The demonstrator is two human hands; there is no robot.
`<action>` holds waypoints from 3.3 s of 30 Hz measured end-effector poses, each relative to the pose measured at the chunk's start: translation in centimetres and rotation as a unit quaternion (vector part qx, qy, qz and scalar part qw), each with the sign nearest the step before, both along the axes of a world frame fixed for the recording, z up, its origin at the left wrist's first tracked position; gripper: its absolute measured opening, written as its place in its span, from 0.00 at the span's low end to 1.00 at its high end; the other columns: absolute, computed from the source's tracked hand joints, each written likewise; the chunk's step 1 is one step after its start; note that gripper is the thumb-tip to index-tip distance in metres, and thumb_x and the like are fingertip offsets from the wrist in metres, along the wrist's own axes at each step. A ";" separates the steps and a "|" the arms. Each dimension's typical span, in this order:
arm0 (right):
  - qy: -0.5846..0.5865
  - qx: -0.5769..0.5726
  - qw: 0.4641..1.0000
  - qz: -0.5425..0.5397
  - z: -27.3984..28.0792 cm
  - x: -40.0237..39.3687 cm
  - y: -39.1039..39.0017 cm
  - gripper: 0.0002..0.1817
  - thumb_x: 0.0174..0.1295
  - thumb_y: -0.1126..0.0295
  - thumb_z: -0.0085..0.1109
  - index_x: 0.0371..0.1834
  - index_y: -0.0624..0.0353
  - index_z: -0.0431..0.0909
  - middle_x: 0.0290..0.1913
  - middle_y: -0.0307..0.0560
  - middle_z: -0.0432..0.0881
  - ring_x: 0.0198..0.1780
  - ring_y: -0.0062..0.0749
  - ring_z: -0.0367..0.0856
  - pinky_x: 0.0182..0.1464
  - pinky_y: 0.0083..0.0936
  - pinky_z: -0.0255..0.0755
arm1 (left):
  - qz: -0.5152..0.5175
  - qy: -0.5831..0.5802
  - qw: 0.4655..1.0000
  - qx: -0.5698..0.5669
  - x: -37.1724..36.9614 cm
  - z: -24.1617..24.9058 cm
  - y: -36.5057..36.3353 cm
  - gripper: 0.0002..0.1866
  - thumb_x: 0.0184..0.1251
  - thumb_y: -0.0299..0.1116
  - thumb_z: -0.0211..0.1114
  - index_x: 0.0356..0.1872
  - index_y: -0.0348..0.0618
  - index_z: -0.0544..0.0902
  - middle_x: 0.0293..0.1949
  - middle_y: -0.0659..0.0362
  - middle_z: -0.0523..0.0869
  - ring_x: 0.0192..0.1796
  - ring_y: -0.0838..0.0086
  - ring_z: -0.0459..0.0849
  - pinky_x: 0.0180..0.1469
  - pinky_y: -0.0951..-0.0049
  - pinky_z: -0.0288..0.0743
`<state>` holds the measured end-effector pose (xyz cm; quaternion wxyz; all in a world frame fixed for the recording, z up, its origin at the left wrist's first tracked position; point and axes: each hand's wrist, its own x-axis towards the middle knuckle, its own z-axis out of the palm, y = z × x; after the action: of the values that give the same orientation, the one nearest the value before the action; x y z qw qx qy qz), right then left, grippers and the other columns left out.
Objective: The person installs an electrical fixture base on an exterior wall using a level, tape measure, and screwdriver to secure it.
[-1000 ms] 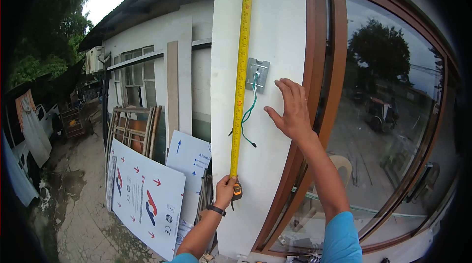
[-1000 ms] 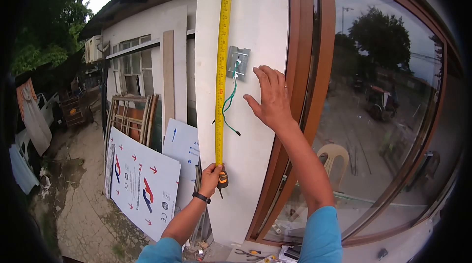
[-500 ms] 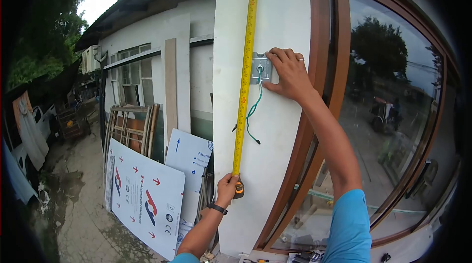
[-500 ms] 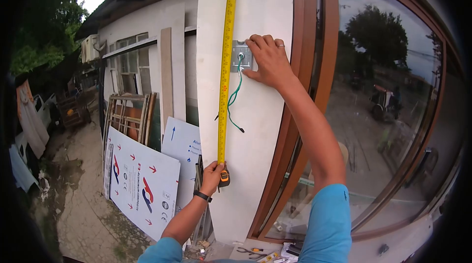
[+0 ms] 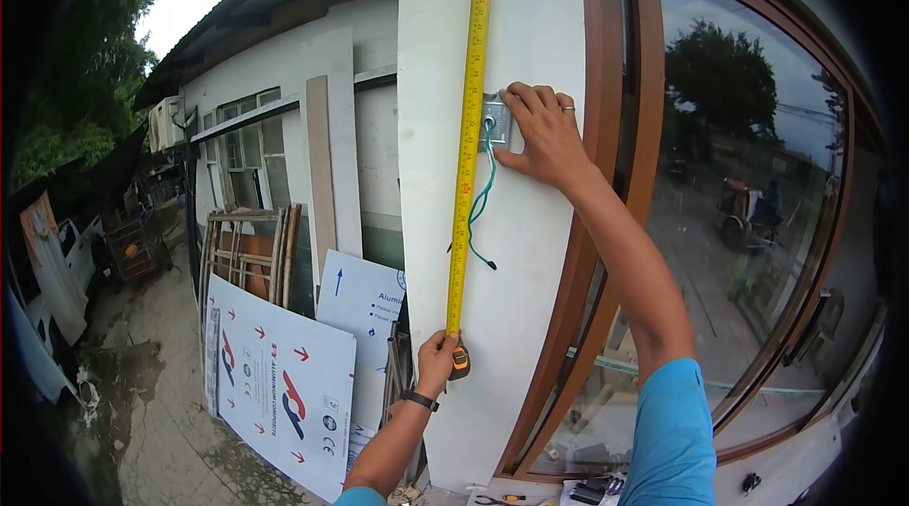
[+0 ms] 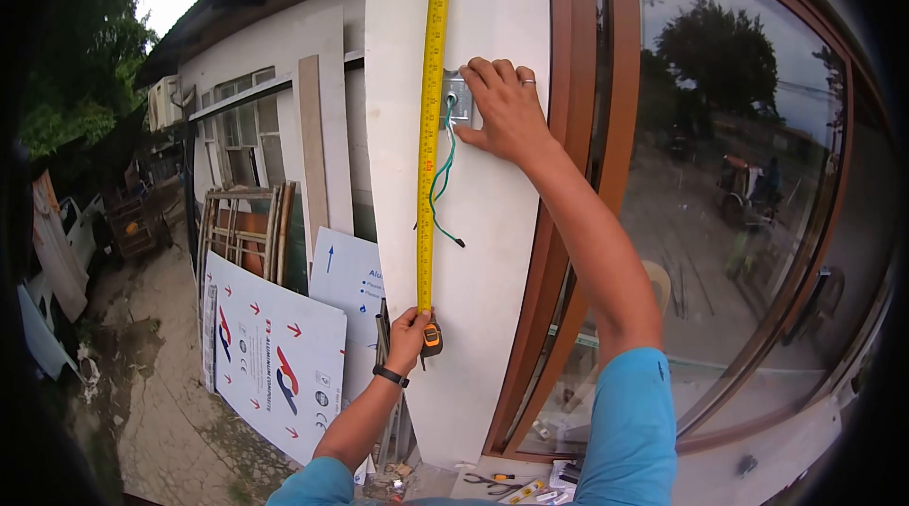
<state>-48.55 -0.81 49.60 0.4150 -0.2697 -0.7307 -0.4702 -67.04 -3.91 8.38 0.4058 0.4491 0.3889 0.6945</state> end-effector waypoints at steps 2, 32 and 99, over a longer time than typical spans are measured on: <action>0.000 0.012 1.000 0.010 0.1 0.0 0.0 0.44 0.44 0.54 0.78 0.66 0.58 0.73 0.65 0.43 0.73 0.65 0.38 0.69 0.67 0.43 0.61 | 0.006 0.006 1.000 0.001 -0.1 0.1 -0.1 0.14 0.78 0.36 0.62 0.49 0.34 0.86 0.32 0.65 0.83 0.32 0.85 0.78 0.36 0.81 0.74; 0.019 -0.063 0.998 -0.001 0.5 0.6 -1.1 0.46 0.47 0.55 0.79 0.71 0.56 0.70 0.68 0.45 0.70 0.69 0.39 0.65 0.71 0.45 0.55 | 0.017 -0.018 1.000 0.001 0.5 0.2 -0.7 0.12 0.77 0.34 0.63 0.46 0.35 0.86 0.32 0.64 0.84 0.32 0.85 0.79 0.36 0.81 0.75; 0.015 -0.073 0.997 0.000 0.6 1.3 -2.4 0.45 0.51 0.53 0.77 0.72 0.57 0.69 0.67 0.40 0.69 0.65 0.36 0.65 0.68 0.48 0.50 | -0.036 -0.006 0.999 -0.029 1.1 1.5 -4.9 0.12 0.76 0.34 0.63 0.48 0.34 0.85 0.38 0.57 0.88 0.36 0.79 0.86 0.41 0.78 0.81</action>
<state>-47.28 -3.19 50.23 0.4049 -0.3062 -0.7568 -0.4118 -65.94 -8.83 9.91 0.4458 0.4468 0.3901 0.6704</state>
